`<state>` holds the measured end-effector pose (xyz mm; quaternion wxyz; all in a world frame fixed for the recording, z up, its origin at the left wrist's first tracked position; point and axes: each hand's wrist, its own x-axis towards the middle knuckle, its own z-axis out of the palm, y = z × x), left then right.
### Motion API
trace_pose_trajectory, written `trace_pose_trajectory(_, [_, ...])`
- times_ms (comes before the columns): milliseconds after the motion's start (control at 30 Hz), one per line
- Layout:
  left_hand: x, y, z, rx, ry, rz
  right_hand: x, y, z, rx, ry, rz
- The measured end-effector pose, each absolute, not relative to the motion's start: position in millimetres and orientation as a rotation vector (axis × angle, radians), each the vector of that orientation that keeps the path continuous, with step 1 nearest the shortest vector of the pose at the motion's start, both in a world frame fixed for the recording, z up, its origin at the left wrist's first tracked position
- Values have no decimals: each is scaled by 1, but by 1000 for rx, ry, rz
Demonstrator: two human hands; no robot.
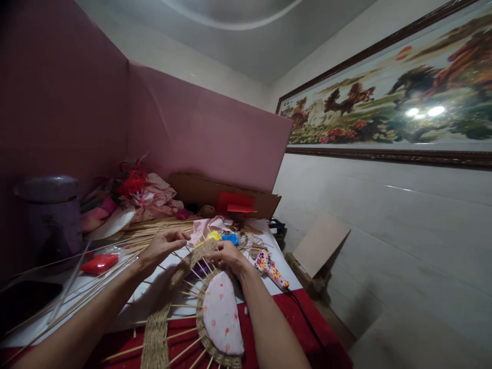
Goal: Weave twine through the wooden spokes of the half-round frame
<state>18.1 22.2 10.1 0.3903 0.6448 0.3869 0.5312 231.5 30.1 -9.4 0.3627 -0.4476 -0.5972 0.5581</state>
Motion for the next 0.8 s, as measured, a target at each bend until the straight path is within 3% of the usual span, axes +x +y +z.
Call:
trace_pose_trajectory(267, [26, 5, 22, 1313, 585, 1248, 220, 19, 3, -924, -1448, 1405])
trace_pose_trajectory(800, [35, 11, 18, 1529, 796, 1384, 214, 13, 9, -854, -1427, 1257])
